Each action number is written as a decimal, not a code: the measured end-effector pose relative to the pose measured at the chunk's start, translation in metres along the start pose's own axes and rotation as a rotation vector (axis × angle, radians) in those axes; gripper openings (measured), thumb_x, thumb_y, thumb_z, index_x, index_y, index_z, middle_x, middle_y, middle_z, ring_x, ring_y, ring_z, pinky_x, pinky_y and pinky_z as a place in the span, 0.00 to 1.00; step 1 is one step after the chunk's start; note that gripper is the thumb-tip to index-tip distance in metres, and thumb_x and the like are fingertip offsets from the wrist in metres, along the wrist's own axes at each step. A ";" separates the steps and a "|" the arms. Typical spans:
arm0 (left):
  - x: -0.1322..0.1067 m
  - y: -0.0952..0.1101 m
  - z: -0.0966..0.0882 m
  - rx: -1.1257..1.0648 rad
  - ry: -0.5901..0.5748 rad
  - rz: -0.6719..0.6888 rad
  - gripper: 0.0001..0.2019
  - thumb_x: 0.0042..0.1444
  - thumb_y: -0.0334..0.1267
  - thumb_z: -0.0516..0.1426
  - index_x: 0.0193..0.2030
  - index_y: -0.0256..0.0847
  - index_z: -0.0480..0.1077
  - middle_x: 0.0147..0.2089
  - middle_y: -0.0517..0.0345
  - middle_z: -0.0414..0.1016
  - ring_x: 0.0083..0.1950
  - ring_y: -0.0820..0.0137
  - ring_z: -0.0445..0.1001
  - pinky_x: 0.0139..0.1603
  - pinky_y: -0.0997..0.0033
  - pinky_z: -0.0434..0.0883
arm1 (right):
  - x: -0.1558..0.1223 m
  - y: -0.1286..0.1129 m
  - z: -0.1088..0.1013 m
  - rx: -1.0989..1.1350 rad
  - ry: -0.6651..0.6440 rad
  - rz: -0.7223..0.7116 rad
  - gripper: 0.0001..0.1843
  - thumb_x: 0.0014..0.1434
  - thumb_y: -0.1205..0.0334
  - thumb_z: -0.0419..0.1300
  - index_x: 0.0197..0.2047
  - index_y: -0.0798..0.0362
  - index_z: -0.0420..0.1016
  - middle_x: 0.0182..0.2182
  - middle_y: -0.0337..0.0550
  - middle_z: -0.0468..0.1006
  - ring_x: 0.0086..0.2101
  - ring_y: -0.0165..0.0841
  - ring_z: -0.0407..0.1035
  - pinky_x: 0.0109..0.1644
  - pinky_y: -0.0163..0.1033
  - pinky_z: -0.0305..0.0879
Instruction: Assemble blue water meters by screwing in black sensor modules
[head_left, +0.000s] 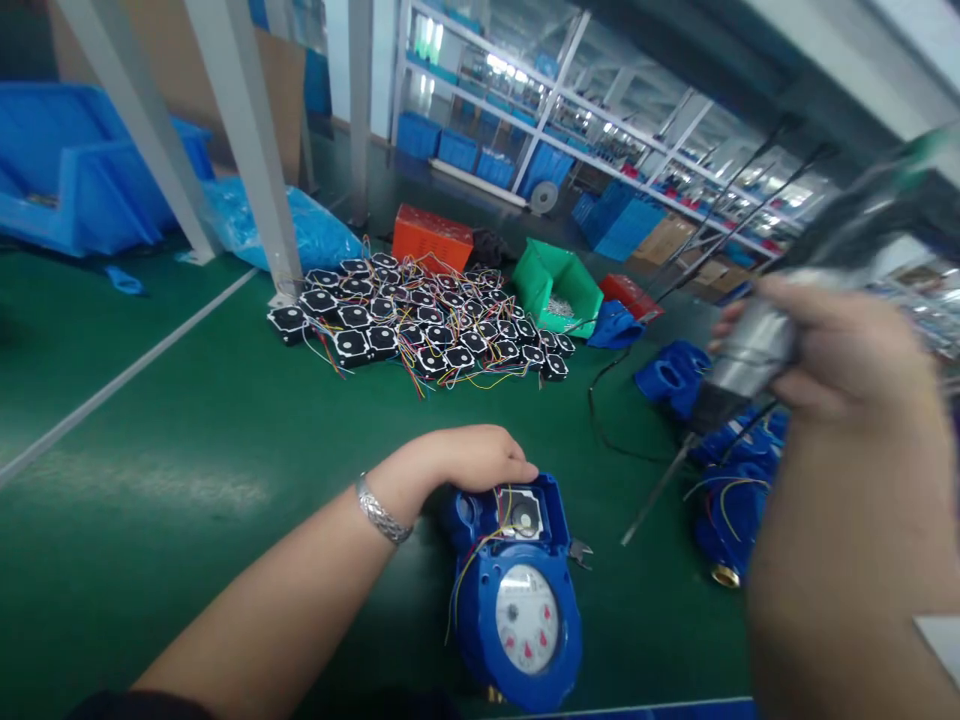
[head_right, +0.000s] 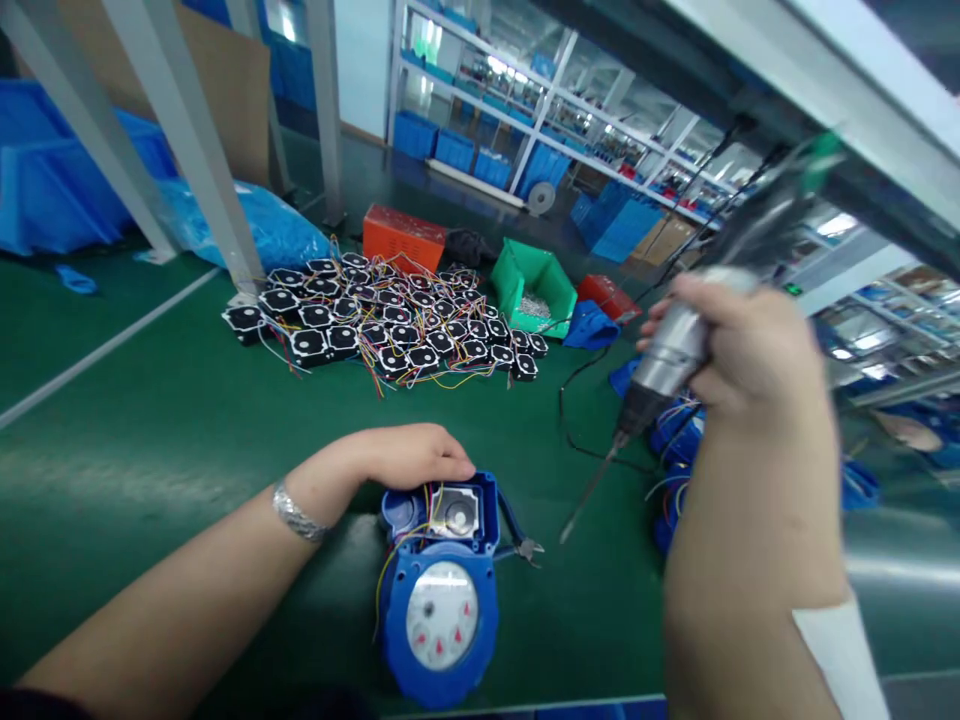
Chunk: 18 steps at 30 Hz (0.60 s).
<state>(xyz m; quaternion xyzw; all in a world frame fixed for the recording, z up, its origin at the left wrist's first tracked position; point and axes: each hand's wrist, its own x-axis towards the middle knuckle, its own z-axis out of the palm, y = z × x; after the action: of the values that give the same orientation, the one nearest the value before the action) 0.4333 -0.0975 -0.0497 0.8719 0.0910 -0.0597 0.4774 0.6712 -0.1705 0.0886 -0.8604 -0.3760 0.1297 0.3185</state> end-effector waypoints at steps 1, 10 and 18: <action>0.000 0.000 0.000 0.000 0.007 -0.019 0.19 0.57 0.46 0.46 0.37 0.34 0.73 0.36 0.53 0.76 0.33 0.72 0.69 0.34 0.76 0.63 | 0.005 0.007 0.013 -0.019 -0.031 0.041 0.21 0.64 0.56 0.44 0.54 0.63 0.56 0.37 0.49 0.66 0.28 0.20 0.63 0.33 0.28 0.64; -0.032 -0.003 -0.006 -0.077 0.241 -0.113 0.26 0.54 0.49 0.48 0.54 0.33 0.61 0.48 0.46 0.70 0.46 0.65 0.68 0.48 0.67 0.63 | 0.027 0.104 0.097 -0.514 -0.270 0.238 0.18 0.61 0.54 0.50 0.42 0.64 0.64 0.31 0.42 0.66 0.29 0.22 0.62 0.35 0.30 0.64; -0.080 -0.030 0.044 -0.609 0.229 -0.248 0.39 0.49 0.57 0.50 0.61 0.33 0.45 0.55 0.42 0.63 0.53 0.59 0.64 0.55 0.57 0.59 | 0.010 0.118 0.110 -0.730 -0.299 0.240 0.19 0.56 0.61 0.56 0.47 0.63 0.62 0.38 0.49 0.67 0.39 0.32 0.64 0.45 0.42 0.64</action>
<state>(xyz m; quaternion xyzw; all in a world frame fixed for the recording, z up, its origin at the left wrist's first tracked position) 0.3484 -0.1271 -0.0824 0.6728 0.2627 0.0109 0.6915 0.6941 -0.1739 -0.0708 -0.9263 -0.3366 0.1475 -0.0833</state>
